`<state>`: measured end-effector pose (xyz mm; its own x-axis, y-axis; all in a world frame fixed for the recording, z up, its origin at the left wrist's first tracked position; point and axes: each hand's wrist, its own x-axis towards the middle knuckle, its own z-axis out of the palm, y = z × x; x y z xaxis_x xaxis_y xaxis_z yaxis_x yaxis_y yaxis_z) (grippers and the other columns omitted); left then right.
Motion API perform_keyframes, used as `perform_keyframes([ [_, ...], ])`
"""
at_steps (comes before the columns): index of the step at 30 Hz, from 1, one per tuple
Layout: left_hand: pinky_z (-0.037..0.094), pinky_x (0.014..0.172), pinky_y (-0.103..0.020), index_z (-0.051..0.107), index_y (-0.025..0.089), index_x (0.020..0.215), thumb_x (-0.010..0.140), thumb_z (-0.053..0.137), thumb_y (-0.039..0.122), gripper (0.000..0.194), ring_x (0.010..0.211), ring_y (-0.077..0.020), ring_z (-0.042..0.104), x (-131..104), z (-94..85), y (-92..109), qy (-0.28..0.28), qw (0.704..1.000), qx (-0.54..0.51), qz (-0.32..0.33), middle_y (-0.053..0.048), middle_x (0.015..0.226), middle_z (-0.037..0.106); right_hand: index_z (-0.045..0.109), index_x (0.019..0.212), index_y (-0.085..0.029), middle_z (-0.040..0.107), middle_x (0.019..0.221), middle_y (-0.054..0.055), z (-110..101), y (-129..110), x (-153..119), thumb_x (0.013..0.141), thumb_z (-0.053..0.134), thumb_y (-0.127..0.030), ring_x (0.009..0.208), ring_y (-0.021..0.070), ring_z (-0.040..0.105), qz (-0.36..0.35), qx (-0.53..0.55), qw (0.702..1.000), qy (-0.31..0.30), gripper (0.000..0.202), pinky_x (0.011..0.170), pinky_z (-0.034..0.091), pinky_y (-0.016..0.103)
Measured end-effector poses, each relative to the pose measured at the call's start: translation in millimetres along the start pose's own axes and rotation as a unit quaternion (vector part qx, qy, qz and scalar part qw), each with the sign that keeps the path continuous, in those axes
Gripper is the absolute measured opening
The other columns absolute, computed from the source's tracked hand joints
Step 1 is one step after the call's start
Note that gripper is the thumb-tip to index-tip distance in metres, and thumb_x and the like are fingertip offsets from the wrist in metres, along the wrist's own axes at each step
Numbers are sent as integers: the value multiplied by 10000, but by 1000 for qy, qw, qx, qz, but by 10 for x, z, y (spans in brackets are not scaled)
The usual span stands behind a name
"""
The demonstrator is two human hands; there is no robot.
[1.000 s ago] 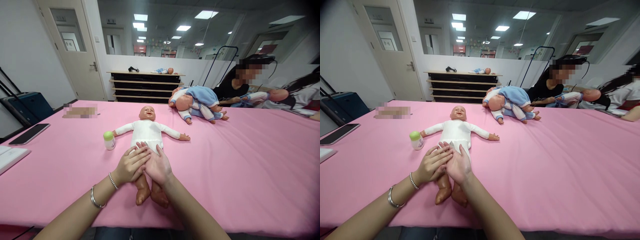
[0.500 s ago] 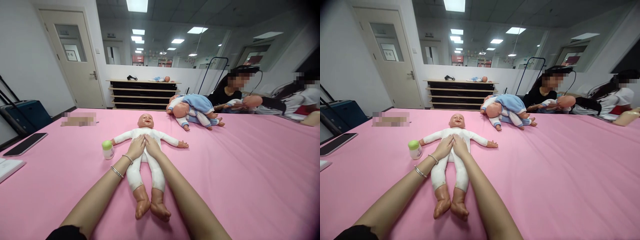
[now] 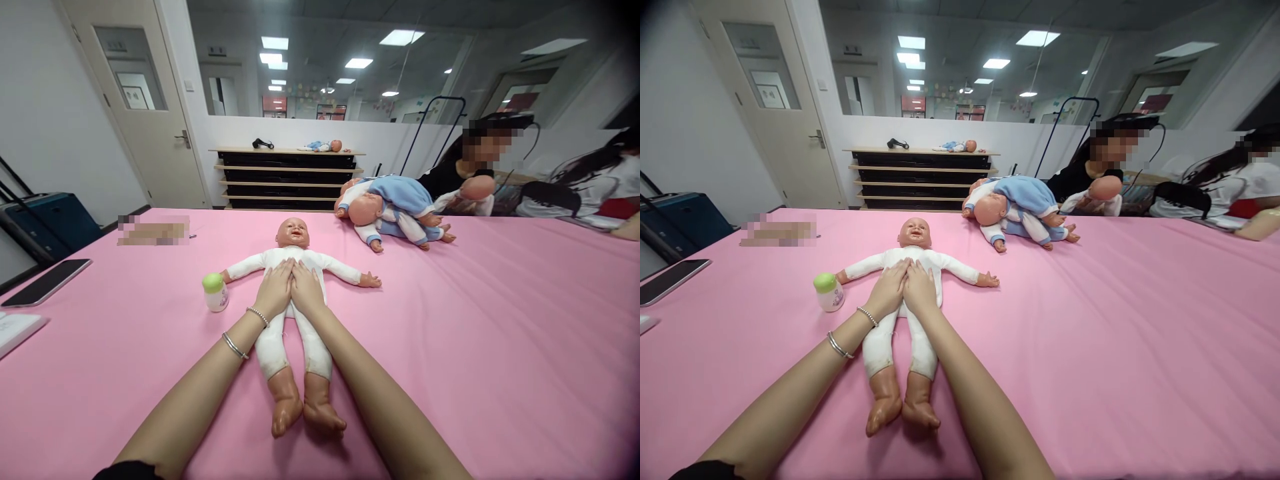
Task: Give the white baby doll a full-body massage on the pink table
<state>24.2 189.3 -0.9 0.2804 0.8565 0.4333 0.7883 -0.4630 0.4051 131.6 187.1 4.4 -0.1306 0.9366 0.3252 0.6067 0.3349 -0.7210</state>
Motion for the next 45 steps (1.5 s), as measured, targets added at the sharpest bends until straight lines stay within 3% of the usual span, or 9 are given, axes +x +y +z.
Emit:
perform_keyframes([
  [2, 253, 1076, -495, 377, 166, 1370, 894, 270, 194, 489, 1335, -229, 312, 0, 10, -7, -28, 1000, -3, -10, -105, 1415, 394, 459, 1309, -240, 402, 1413, 35, -1, -8, -6, 832, 366, -127, 1369, 166, 218, 22, -28, 999, -13, 499, 1122, -45, 420],
  [7, 248, 1054, -539, 307, 129, 1406, 893, 352, 345, 559, 1374, -315, 183, -16, 15, -9, 2, 991, 38, -129, -167, 1484, 221, 346, 1382, -123, 176, 1505, 99, -4, -31, 0, 863, 373, -236, 1390, 213, 151, 116, -132, 983, 43, 532, 1125, 59, 444],
  [13, 229, 1105, -410, 350, 176, 1386, 885, 288, 179, 505, 1346, -170, 285, -24, -20, 23, -20, 999, 34, -3, -59, 1447, 351, 412, 1341, -212, 415, 1404, 30, 0, -36, -2, 881, 275, -152, 1354, 156, 254, 3, -176, 984, -28, 484, 1116, 107, 460],
  [20, 241, 1089, -468, 322, 90, 1392, 889, 341, 285, 539, 1364, -253, 239, -18, 46, -22, 20, 995, 46, -87, -139, 1473, 270, 274, 1406, -67, 180, 1499, 115, 34, -20, -4, 879, 329, -274, 1386, 220, 168, 116, -199, 971, 70, 569, 1121, 106, 473],
  [26, 228, 1098, -463, 380, 188, 1367, 899, 282, 213, 479, 1356, -199, 267, -34, 8, -20, -26, 999, 35, -6, -67, 1451, 342, 381, 1366, -149, 290, 1470, 37, 18, -21, -30, 877, 290, -197, 1382, 185, 183, 39, -201, 979, 21, 500, 1121, 118, 464],
  [32, 274, 1059, -489, 257, 65, 1414, 882, 372, 380, 630, 1362, -308, 224, -43, 69, -13, 32, 988, 33, -147, -214, 1472, 223, 277, 1403, -43, 240, 1479, 129, 43, 10, -21, 895, 324, -381, 1367, 247, 223, 172, -168, 967, 87, 612, 1103, 193, 457],
  [35, 241, 1077, -489, 185, 95, 1439, 883, 360, 331, 629, 1385, -273, 165, -45, 66, -8, 48, 993, 37, -99, -172, 1503, 153, 272, 1406, -54, 211, 1490, 117, 34, 17, -24, 894, 321, -328, 1382, 227, 184, 132, -172, 973, 84, 583, 1117, 164, 437],
  [40, 220, 1096, -467, 341, 182, 1388, 894, 263, 209, 501, 1361, -201, 252, -34, 2, 25, -33, 998, 44, -12, -59, 1452, 342, 428, 1336, -185, 379, 1426, 19, -2, -13, -39, 863, 281, -146, 1351, 167, 270, 21, -165, 986, 8, 496, 1118, 164, 423],
  [45, 258, 1062, -510, 349, 93, 1381, 890, 342, 389, 574, 1358, -319, 229, -46, 44, -6, 0, 989, 20, -148, -157, 1469, 273, 387, 1362, -126, 275, 1473, 92, 24, 10, -35, 879, 349, -277, 1362, 235, 243, 117, -165, 977, 70, 508, 1106, 184, 450],
])
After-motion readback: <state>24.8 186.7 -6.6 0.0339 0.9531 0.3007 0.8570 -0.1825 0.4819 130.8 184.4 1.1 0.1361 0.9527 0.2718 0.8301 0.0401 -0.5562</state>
